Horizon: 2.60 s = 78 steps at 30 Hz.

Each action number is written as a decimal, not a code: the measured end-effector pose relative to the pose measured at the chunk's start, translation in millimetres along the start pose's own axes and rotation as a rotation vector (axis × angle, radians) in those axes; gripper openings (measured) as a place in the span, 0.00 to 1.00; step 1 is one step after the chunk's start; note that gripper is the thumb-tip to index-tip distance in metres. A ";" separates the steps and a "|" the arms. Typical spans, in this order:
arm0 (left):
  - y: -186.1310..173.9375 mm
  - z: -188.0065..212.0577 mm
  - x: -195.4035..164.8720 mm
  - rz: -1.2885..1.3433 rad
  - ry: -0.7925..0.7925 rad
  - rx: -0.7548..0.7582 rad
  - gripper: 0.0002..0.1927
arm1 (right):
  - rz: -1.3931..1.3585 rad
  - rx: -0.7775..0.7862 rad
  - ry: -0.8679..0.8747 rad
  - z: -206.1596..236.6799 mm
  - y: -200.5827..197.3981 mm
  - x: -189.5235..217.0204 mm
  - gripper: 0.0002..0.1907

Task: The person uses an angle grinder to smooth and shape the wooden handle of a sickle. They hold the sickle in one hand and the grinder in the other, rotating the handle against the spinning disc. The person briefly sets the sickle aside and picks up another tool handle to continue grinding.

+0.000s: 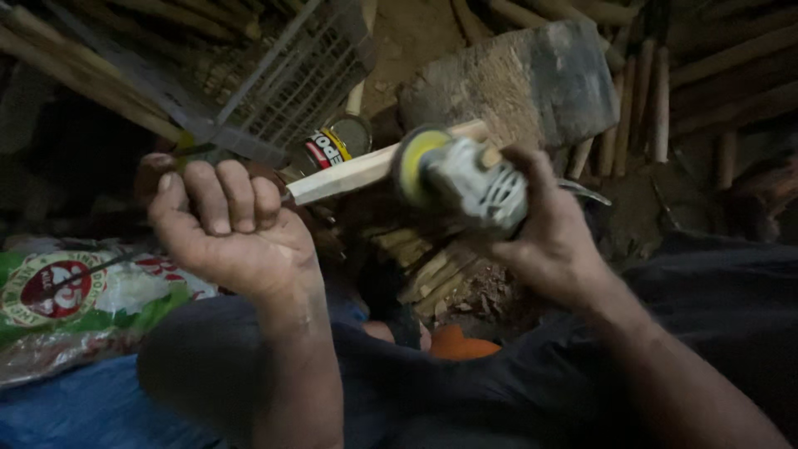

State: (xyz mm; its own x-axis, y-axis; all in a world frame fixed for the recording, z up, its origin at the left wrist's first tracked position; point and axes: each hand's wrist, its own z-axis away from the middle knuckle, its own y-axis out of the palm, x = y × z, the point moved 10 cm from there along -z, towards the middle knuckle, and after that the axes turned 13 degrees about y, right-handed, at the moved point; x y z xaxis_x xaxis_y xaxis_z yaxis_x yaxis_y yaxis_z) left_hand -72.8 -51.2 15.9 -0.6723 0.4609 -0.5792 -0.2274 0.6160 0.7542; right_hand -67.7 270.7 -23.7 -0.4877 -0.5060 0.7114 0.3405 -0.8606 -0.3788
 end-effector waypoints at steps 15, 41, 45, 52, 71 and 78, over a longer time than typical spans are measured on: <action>-2.3 -2.6 2.1 0.011 -0.057 0.029 0.10 | -0.003 0.059 0.040 -5.9 7.5 -0.7 0.44; 20.5 -1.4 -3.3 0.041 -0.086 0.195 0.09 | 0.022 0.007 -0.014 11.5 0.3 9.8 0.50; 19.3 -1.0 -1.7 0.048 -0.095 0.195 0.09 | 0.052 -0.142 0.204 -0.6 -26.2 -13.7 0.48; 17.0 -7.5 1.9 0.094 -0.118 0.152 0.10 | 0.029 -0.222 0.070 -3.2 -47.6 -3.4 0.47; 22.4 2.9 -5.3 0.031 -0.043 0.184 0.11 | -0.049 -0.049 0.126 3.9 -10.8 -7.1 0.51; 23.4 1.2 -5.1 0.080 -0.087 0.172 0.10 | -0.014 -0.171 0.131 -7.0 -32.0 -11.2 0.49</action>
State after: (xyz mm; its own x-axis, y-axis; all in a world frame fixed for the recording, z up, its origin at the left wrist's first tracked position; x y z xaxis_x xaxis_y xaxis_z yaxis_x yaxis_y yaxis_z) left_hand -73.8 -38.3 36.1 -0.6182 0.5619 -0.5496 -0.0467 0.6717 0.7393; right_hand -78.7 303.5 -23.6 -0.5958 -0.4871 0.6386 0.1966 -0.8594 -0.4721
